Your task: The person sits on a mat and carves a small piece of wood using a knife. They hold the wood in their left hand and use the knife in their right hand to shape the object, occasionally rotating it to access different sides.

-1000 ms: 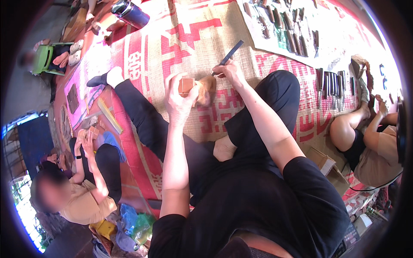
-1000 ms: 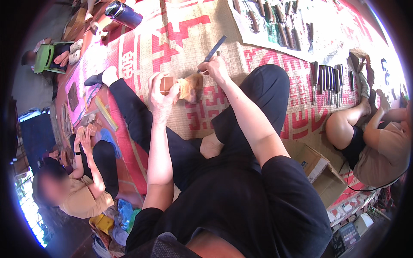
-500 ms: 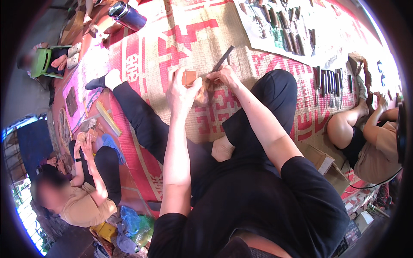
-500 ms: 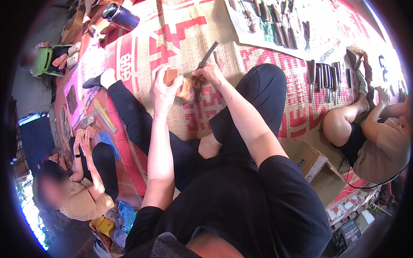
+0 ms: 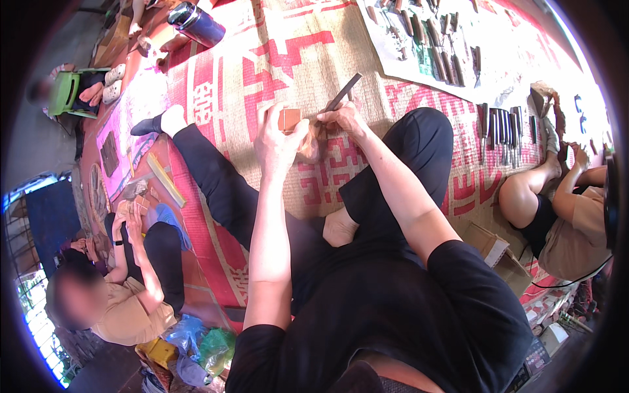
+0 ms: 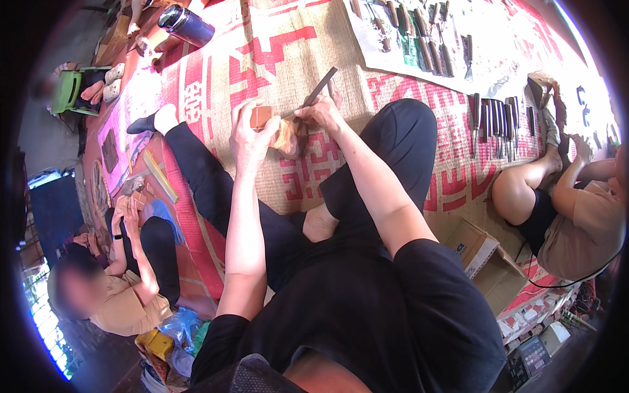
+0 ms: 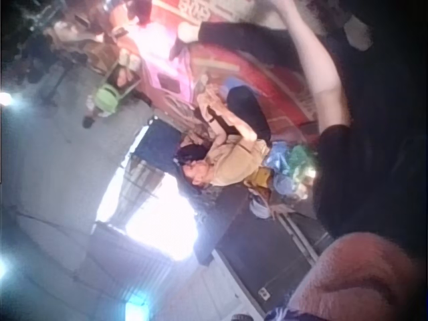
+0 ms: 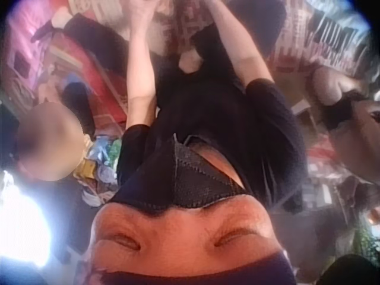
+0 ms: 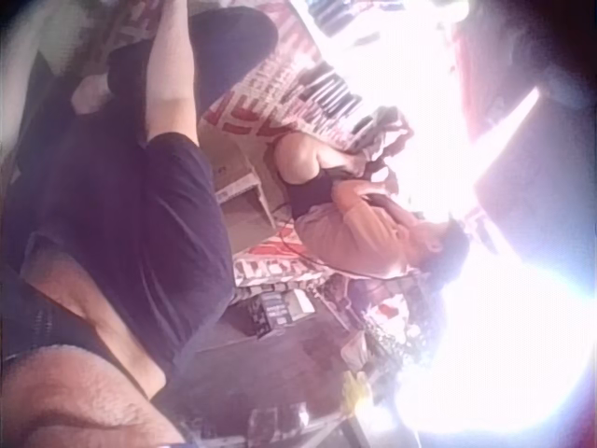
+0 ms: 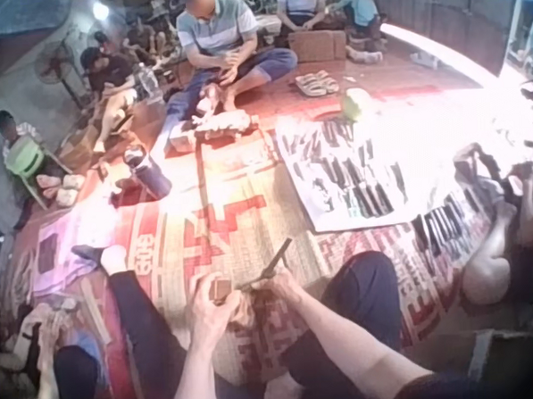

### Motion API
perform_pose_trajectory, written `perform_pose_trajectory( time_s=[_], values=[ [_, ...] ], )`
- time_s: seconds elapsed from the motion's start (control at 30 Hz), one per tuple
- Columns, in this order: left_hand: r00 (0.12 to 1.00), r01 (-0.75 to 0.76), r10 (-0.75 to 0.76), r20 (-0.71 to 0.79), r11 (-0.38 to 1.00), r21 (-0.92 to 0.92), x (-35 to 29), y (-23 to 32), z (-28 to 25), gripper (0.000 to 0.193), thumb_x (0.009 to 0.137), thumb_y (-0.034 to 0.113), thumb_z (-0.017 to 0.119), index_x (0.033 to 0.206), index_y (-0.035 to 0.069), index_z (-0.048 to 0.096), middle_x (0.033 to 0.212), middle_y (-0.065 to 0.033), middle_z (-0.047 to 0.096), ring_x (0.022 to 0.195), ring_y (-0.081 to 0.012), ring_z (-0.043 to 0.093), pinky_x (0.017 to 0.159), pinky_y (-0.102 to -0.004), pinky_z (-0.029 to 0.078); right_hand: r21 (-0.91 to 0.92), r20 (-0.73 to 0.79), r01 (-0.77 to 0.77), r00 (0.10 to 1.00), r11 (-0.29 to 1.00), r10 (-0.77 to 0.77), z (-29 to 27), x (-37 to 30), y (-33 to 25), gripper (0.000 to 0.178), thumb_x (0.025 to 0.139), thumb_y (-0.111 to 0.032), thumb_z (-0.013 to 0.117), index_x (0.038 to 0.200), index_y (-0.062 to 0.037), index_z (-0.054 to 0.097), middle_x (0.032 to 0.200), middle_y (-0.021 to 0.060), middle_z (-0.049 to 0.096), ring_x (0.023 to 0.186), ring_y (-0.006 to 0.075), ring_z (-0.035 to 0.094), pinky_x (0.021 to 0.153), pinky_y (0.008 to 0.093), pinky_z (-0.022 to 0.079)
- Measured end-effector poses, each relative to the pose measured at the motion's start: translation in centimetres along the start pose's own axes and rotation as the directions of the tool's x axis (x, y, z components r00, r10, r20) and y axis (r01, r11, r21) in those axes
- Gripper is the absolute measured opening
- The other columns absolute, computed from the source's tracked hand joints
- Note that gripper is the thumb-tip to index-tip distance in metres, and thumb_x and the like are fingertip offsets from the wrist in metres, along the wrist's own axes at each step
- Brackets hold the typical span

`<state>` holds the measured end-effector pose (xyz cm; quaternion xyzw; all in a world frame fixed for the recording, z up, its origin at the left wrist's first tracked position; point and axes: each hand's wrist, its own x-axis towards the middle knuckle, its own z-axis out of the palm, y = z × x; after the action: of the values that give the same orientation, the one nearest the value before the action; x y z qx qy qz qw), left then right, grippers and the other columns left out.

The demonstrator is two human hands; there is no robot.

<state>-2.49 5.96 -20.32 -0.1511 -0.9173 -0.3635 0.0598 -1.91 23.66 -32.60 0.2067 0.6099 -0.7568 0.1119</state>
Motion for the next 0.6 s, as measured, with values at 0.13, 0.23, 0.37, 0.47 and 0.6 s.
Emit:
perform_pose_trajectory(
  time_s=[0.13, 0.23, 0.37, 0.47, 0.6],
  values=[
    [1.000, -0.021, 0.021, -0.005, 1.000, -0.007, 0.0, -0.2, -0.1, 0.046, 0.071, 0.025, 0.079, 0.111, 0.012, 0.059, 0.110, -0.0101, 0.056, 0.095, -0.0309, 0.064, 0.077, -0.0420, 0.054, 0.132, -0.061, -0.028, 0.997, 0.991, 0.036, -0.4, -0.1, -0.5, 0.012, 0.083, -0.010, 0.071, 0.086, 0.0006, 0.065, 0.077, 0.0104, 0.069, 0.066, 0.0160, 0.067, 0.057, 0.0262, 0.053],
    [0.999, 0.032, -0.032, 0.014, 0.999, -0.014, -0.1, -0.1, -0.2, 0.046, 0.071, 0.025, 0.079, 0.111, 0.012, 0.060, 0.110, -0.0097, 0.056, 0.096, -0.0306, 0.064, 0.077, -0.0418, 0.054, 0.189, -0.020, -0.006, 1.000, 0.982, 0.010, 0.0, -0.5, -0.8, 0.012, 0.083, -0.009, 0.071, 0.083, 0.0011, 0.065, 0.079, 0.0105, 0.069, 0.066, 0.0160, 0.066, 0.059, 0.0262, 0.053],
    [1.000, -0.016, 0.016, -0.014, 1.000, 0.009, 0.0, -0.1, 0.2, 0.046, 0.071, 0.025, 0.079, 0.111, 0.012, 0.060, 0.110, -0.0096, 0.056, 0.095, -0.0309, 0.064, 0.077, -0.0416, 0.054, 0.083, -0.041, -0.006, 0.999, 0.997, 0.010, 0.0, 0.2, 0.6, 0.016, 0.080, -0.012, 0.074, 0.087, 0.0009, 0.067, 0.078, 0.0107, 0.069, 0.061, 0.0151, 0.064, 0.053, 0.0269, 0.052],
    [0.999, -0.027, 0.027, -0.018, 1.000, 0.005, 0.0, -0.3, 0.0, 0.046, 0.072, 0.025, 0.079, 0.111, 0.012, 0.059, 0.110, -0.0097, 0.056, 0.094, -0.0310, 0.064, 0.077, -0.0417, 0.054, 0.151, -0.101, -0.069, 0.991, 0.986, 0.084, -1.3, 0.8, 0.6, 0.016, 0.079, -0.012, 0.074, 0.086, 0.0009, 0.067, 0.078, 0.0108, 0.069, 0.065, 0.0166, 0.065, 0.056, 0.0270, 0.052],
    [1.000, 0.001, -0.001, -0.001, 1.000, 0.000, 0.0, -0.1, 0.0, 0.046, 0.071, 0.026, 0.079, 0.111, 0.012, 0.059, 0.111, -0.0099, 0.056, 0.095, -0.0312, 0.064, 0.077, -0.0421, 0.054, 0.078, -0.016, 0.062, 0.998, 0.995, -0.061, 0.1, -0.2, 0.0, 0.014, 0.081, -0.011, 0.073, 0.084, 0.0006, 0.067, 0.072, 0.0084, 0.069, 0.060, 0.0147, 0.064, 0.054, 0.0276, 0.051]
  ],
)
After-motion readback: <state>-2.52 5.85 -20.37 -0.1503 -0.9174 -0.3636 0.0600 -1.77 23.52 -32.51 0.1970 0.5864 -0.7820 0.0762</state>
